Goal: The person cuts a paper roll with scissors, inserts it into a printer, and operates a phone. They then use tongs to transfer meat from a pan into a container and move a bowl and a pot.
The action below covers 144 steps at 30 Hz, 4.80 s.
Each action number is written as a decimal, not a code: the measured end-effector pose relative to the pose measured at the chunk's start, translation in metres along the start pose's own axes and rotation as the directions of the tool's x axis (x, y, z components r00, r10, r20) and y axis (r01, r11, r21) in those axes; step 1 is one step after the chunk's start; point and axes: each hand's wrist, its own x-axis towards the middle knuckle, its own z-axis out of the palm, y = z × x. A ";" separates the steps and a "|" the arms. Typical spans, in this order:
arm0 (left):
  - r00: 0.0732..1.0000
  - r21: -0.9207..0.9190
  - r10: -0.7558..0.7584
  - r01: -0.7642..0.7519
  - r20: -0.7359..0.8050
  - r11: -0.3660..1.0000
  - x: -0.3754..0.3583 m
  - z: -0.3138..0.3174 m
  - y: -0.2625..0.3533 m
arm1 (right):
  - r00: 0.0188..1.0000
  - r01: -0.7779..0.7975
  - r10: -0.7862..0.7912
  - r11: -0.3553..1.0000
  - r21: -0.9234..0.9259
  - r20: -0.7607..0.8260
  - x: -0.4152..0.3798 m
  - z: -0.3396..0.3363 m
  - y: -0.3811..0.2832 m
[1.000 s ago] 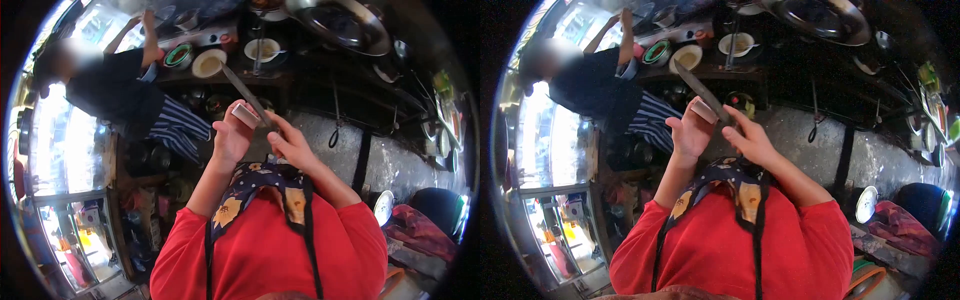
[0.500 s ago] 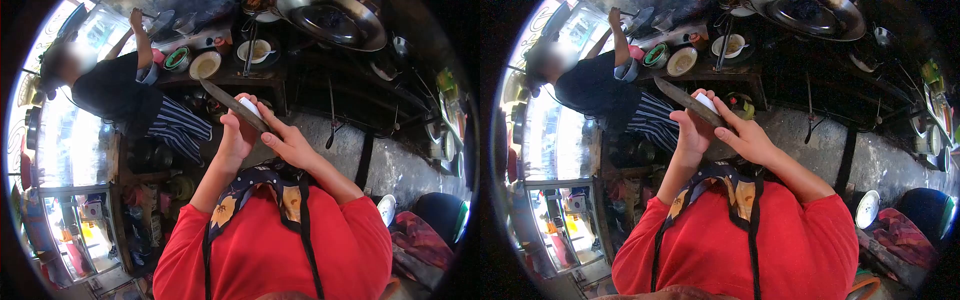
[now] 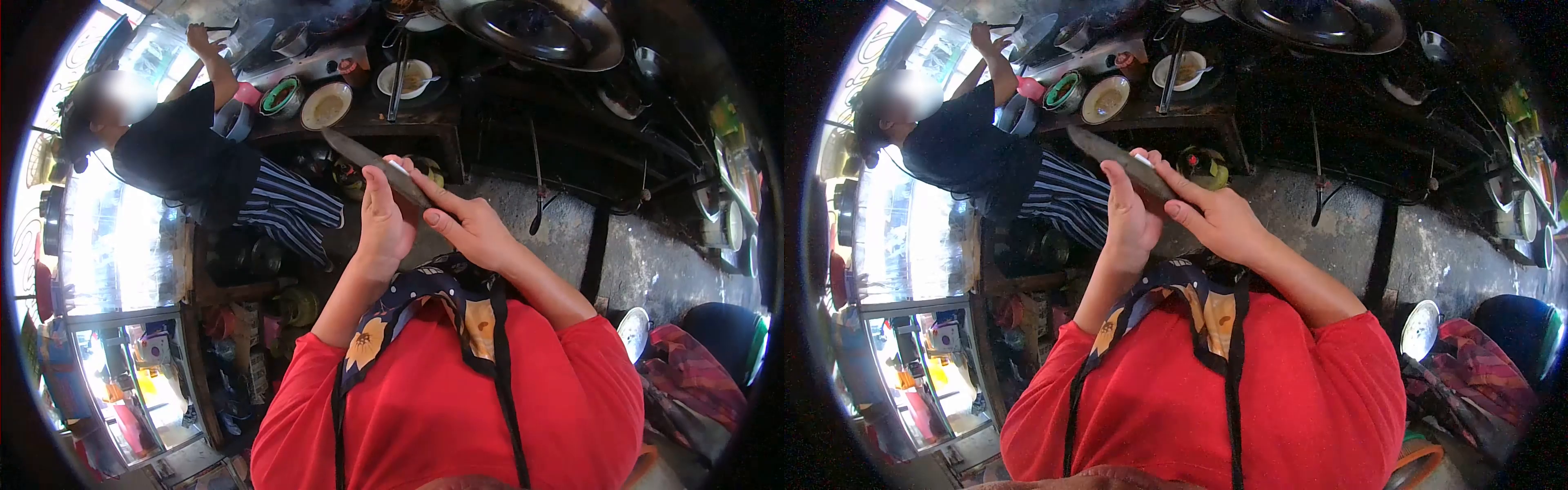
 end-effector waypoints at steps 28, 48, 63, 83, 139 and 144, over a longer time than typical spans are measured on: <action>0.995 0.010 0.088 -0.087 -0.046 0.996 -0.020 0.001 0.001 | 0.975 0.211 -0.209 0.977 0.023 -0.078 -0.005 0.021 0.007; 0.977 0.072 0.067 -0.053 -0.205 0.996 -0.011 0.003 -0.008 | 0.979 0.164 -0.184 0.968 -0.191 -0.090 0.002 0.016 0.019; 0.985 0.086 0.049 -0.035 -0.165 0.996 -0.008 0.013 -0.011 | 0.979 0.200 -0.199 0.979 0.022 -0.042 0.000 0.007 0.020; 0.985 0.055 0.022 -0.013 -0.171 0.998 0.000 0.014 -0.017 | 0.983 0.182 -0.181 0.976 0.123 -0.016 0.006 -0.002 0.025; 0.987 0.070 0.115 -0.108 -0.111 0.992 0.007 0.015 -0.018 | 0.980 0.192 -0.200 0.962 0.192 0.021 0.017 -0.004 0.030; 0.991 0.029 0.075 -0.072 -0.114 0.997 0.008 0.017 -0.017 | 0.975 0.222 -0.224 0.971 0.083 0.007 0.019 -0.008 0.029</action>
